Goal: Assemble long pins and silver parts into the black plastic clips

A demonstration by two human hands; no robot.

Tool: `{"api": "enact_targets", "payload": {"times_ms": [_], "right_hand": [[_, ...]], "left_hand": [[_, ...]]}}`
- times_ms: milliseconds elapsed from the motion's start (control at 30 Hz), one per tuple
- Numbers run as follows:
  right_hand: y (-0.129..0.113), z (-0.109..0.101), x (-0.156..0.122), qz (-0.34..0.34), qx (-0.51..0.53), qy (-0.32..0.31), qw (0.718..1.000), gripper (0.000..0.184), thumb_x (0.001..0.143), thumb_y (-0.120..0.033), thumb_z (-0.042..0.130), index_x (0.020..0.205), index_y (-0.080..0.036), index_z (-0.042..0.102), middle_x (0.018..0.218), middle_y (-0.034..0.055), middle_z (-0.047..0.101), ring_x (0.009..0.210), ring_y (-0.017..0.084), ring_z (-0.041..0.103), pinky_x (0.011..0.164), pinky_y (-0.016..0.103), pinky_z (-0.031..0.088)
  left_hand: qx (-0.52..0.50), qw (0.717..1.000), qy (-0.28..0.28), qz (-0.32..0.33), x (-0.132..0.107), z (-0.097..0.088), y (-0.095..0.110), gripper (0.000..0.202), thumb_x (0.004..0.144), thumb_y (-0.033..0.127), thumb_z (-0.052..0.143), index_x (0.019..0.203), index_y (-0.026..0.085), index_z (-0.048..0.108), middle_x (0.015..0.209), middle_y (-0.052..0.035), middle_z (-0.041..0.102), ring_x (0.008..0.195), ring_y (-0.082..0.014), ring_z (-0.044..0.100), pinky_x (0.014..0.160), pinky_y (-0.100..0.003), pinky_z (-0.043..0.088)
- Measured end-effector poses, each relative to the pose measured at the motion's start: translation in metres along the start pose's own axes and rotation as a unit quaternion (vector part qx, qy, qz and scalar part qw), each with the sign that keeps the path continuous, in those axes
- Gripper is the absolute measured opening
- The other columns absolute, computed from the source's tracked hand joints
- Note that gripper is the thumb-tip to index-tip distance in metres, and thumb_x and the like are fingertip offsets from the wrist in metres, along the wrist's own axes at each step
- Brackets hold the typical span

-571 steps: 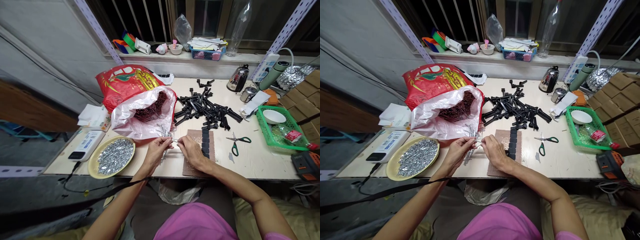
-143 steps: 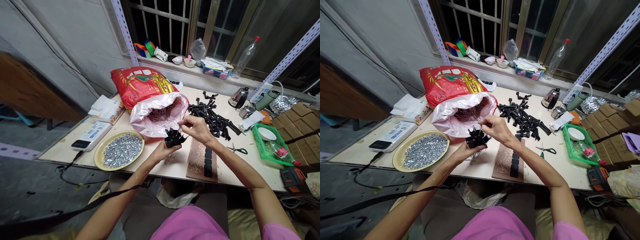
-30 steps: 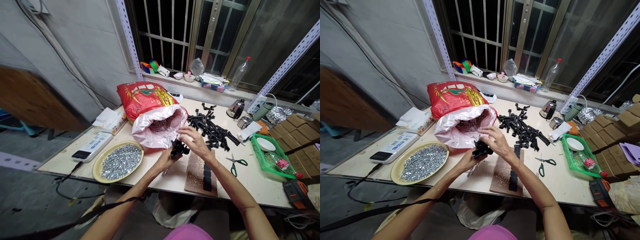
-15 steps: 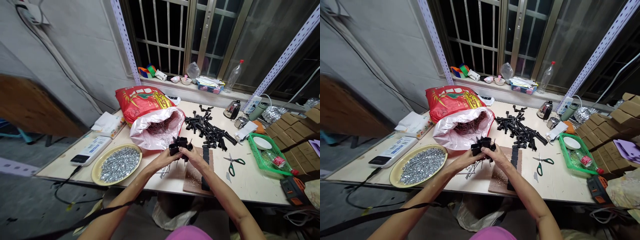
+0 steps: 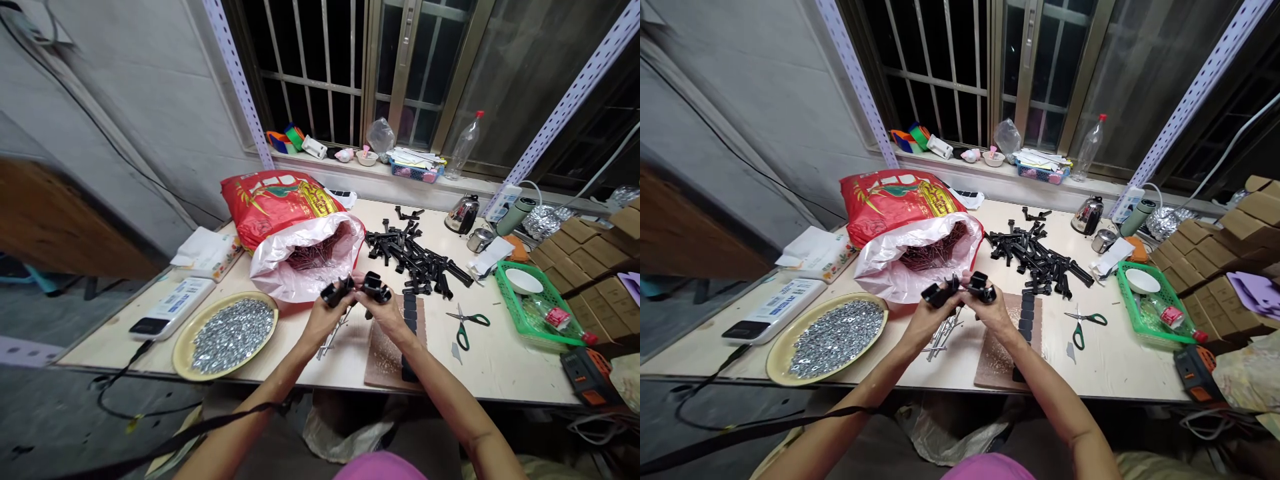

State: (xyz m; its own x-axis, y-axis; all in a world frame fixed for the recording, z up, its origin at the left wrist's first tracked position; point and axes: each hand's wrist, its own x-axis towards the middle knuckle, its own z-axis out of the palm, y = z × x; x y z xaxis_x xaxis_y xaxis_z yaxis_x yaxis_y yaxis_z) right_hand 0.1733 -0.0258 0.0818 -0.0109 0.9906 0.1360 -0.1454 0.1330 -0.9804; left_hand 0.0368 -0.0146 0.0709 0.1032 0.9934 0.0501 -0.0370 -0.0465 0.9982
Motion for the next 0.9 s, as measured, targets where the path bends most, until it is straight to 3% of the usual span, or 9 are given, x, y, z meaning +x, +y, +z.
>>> {"api": "enact_targets", "payload": {"times_ms": [67, 133, 267, 400, 533, 700, 900], "right_hand": [[0.0, 0.001, 0.0, 0.021, 0.029, 0.028, 0.999, 0.044, 0.065, -0.049, 0.074, 0.097, -0.02, 0.068, 0.114, 0.0078, 0.068, 0.104, 0.025, 0.064, 0.098, 0.043, 0.047], [0.002, 0.003, -0.001, 0.037, 0.038, 0.046, 0.998, 0.045, 0.064, -0.048, 0.074, 0.096, -0.018, 0.069, 0.112, 0.0088, 0.069, 0.105, 0.025, 0.064, 0.1, 0.042, 0.045], [0.007, 0.007, -0.001, 0.061, 0.038, 0.07, 0.995, 0.047, 0.064, -0.051, 0.074, 0.094, -0.016, 0.066, 0.097, 0.0075, 0.071, 0.087, 0.022, 0.068, 0.088, 0.041, 0.052], [0.015, 0.01, 0.001, 0.014, -0.041, 0.104, 0.994, 0.044, 0.064, -0.051, 0.073, 0.09, -0.017, 0.064, 0.085, 0.0043, 0.069, 0.076, 0.019, 0.065, 0.076, 0.034, 0.054], [0.023, 0.005, 0.002, -0.04, -0.123, 0.095, 0.987, 0.036, 0.072, -0.047, 0.067, 0.091, -0.017, 0.062, 0.085, 0.0041, 0.068, 0.077, 0.018, 0.062, 0.071, 0.03, 0.051], [0.035, -0.003, 0.0, -0.078, -0.16, 0.09, 0.98, 0.029, 0.076, -0.041, 0.064, 0.092, -0.017, 0.061, 0.086, 0.0047, 0.068, 0.084, 0.02, 0.062, 0.075, 0.029, 0.05], [0.038, -0.001, -0.001, -0.061, -0.152, 0.063, 0.984, 0.035, 0.08, -0.043, 0.061, 0.103, -0.017, 0.062, 0.096, 0.0058, 0.068, 0.089, 0.021, 0.062, 0.079, 0.031, 0.049]], "left_hand": [[-0.063, 0.998, 0.017, -0.022, 0.002, 0.0, 0.0, 0.045, 0.06, 0.048, 0.073, 0.09, 0.015, 0.069, 0.08, -0.005, 0.071, 0.078, -0.0203, 0.064, 0.074, -0.031, 0.05], [-0.082, 0.995, 0.042, -0.034, 0.004, 0.0, -0.001, 0.049, 0.056, 0.047, 0.075, 0.091, 0.015, 0.069, 0.072, -0.0029, 0.068, 0.07, -0.018, 0.063, 0.07, -0.03, 0.05], [-0.032, 0.987, 0.153, -0.036, 0.005, -0.002, -0.003, 0.036, 0.054, 0.047, 0.075, 0.067, 0.015, 0.066, 0.047, 0.0046, 0.052, 0.048, -0.012, 0.05, 0.051, -0.025, 0.043], [-0.057, 0.972, 0.226, -0.032, 0.006, 0.0, -0.003, 0.035, 0.055, 0.045, 0.074, 0.051, 0.018, 0.052, 0.044, 0.0055, 0.046, 0.043, -0.0095, 0.043, 0.045, -0.024, 0.039], [-0.041, 0.975, 0.218, 0.018, 0.004, -0.002, -0.004, 0.033, 0.055, 0.044, 0.075, 0.052, 0.02, 0.052, 0.048, 0.0041, 0.05, 0.045, -0.0103, 0.045, 0.049, -0.025, 0.042], [0.046, 0.985, 0.126, 0.108, -0.001, -0.011, -0.012, 0.032, 0.051, 0.044, 0.078, 0.051, 0.021, 0.056, 0.052, 0.0013, 0.056, 0.053, -0.0136, 0.052, 0.059, -0.027, 0.047], [0.002, 0.986, 0.159, 0.044, 0.005, -0.007, -0.011, 0.033, 0.052, 0.045, 0.076, 0.054, 0.021, 0.055, 0.055, 0.0011, 0.058, 0.059, -0.016, 0.056, 0.065, -0.029, 0.048]]}}
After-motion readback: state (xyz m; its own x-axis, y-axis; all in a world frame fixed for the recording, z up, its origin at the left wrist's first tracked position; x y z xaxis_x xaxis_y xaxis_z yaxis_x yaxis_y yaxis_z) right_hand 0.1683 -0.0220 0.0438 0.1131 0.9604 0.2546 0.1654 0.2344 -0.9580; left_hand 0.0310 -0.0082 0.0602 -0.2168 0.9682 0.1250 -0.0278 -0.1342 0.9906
